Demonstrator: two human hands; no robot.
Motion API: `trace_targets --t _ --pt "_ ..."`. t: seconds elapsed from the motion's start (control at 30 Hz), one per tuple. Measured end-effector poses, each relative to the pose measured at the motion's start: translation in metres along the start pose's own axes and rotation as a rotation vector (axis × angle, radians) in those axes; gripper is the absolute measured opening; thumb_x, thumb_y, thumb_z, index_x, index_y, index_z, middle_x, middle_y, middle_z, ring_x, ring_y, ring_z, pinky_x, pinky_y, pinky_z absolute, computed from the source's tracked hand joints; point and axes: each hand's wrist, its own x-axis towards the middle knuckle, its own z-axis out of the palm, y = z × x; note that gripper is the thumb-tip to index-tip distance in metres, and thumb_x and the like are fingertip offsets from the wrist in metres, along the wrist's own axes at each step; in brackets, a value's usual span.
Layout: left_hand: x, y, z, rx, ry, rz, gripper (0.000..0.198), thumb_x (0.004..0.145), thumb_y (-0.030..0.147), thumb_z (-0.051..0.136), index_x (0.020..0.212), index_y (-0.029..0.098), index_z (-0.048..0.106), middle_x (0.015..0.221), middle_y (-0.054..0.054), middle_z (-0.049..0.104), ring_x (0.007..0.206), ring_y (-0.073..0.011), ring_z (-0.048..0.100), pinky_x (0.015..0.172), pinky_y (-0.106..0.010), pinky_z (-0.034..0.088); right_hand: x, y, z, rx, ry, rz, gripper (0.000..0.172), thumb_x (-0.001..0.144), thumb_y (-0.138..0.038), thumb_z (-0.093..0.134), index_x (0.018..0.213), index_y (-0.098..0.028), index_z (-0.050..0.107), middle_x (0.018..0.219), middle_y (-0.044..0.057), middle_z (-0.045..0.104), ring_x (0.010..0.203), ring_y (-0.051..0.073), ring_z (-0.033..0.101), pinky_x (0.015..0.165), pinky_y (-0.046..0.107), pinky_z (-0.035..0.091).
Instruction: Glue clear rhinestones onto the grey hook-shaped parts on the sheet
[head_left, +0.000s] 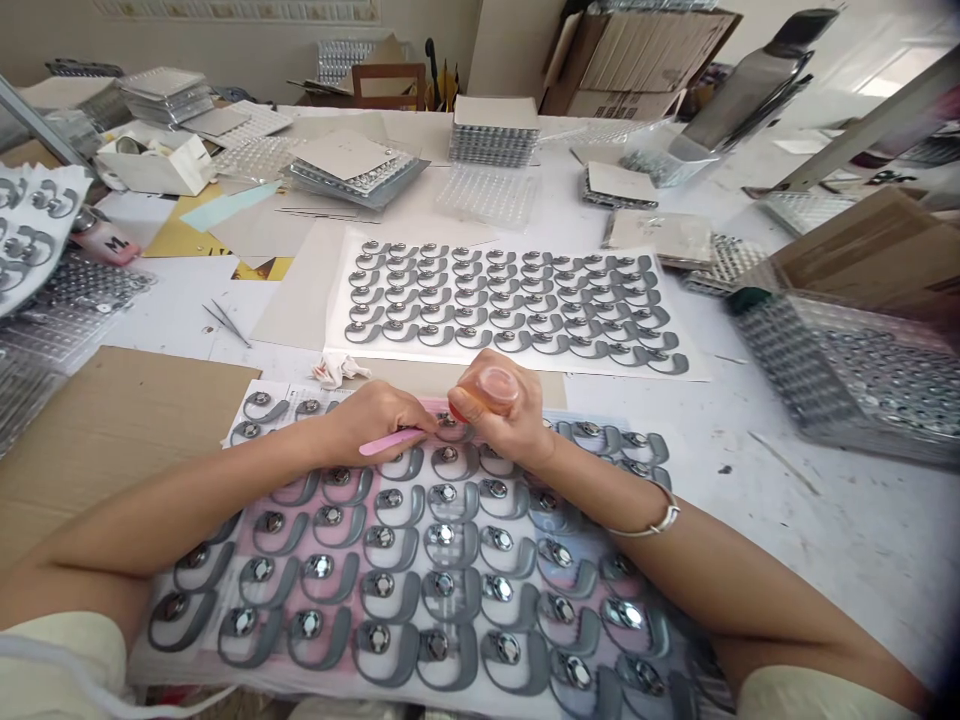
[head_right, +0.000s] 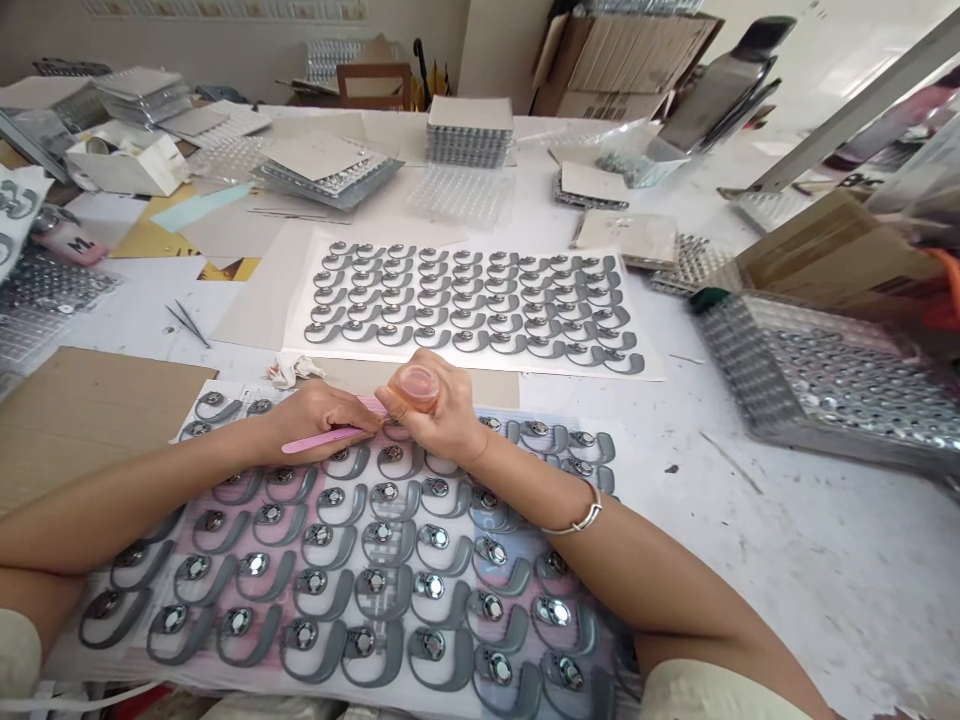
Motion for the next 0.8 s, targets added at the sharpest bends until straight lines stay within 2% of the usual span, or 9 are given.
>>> trace_targets --t 0.13,0.23,0.33,0.47,0.63,0.8 --pt "0.0 -0.002 0.0 0.037 -0.032 0.03 0.017 0.089 0.018 0.055 0.092 0.016 0.072 0.088 -0.004 0.076 0.08 -0.0142 0.073 0.072 -0.02 0.056 0.003 0.0 -0.001 0.053 0.022 0.047 0.024 0.081 -0.032 0.066 0.064 -0.018 0.057 0.059 0.0 0.057 0.055 0.012 0.053 0.055 0.029 0.044" --pt "-0.001 -0.003 0.001 0.076 -0.035 0.06 0.018 0.089 0.019 0.054 0.09 0.015 0.072 0.09 -0.007 0.076 0.082 -0.0157 0.073 0.073 -0.021 0.057 0.02 0.004 -0.009 0.231 0.06 0.201 0.03 0.084 -0.039 0.064 0.063 -0.02 0.054 0.052 -0.002 0.056 0.048 0.011 0.054 0.049 0.027 0.044" --pt "-0.001 -0.003 0.002 0.104 -0.013 0.075 0.017 0.089 0.018 0.056 0.089 0.014 0.072 0.091 -0.009 0.076 0.083 -0.0171 0.073 0.074 -0.022 0.058 0.047 0.013 -0.023 0.43 0.144 0.335 0.036 0.081 -0.048 0.066 0.065 -0.022 0.047 0.046 -0.005 0.051 0.04 0.01 0.051 0.036 0.023 0.033" --pt "-0.003 -0.001 0.003 0.113 0.023 0.076 0.016 0.088 0.018 0.057 0.09 0.013 0.072 0.09 -0.009 0.076 0.082 -0.0179 0.074 0.073 -0.024 0.059 0.073 0.023 -0.046 0.514 0.227 0.465 0.05 0.068 -0.058 0.073 0.064 -0.023 0.038 0.046 -0.008 0.042 0.037 0.008 0.044 0.033 0.021 0.026" --pt "-0.006 0.008 0.003 0.085 0.066 -0.003 0.017 0.089 0.021 0.057 0.096 0.015 0.073 0.092 -0.008 0.076 0.085 -0.0178 0.073 0.075 -0.026 0.06 0.063 0.027 -0.062 0.626 0.284 0.601 0.059 0.058 -0.062 0.077 0.067 -0.024 0.032 0.05 -0.009 0.04 0.038 0.007 0.04 0.033 0.022 0.022" --pt "-0.003 0.022 -0.006 0.091 0.156 -0.111 0.018 0.088 0.026 0.06 0.092 0.014 0.074 0.092 -0.008 0.076 0.085 -0.0191 0.073 0.075 -0.025 0.061 0.051 0.035 -0.066 0.857 0.424 0.693 0.067 0.047 -0.065 0.079 0.071 -0.025 0.031 0.052 -0.01 0.042 0.039 0.008 0.045 0.033 0.021 0.015"
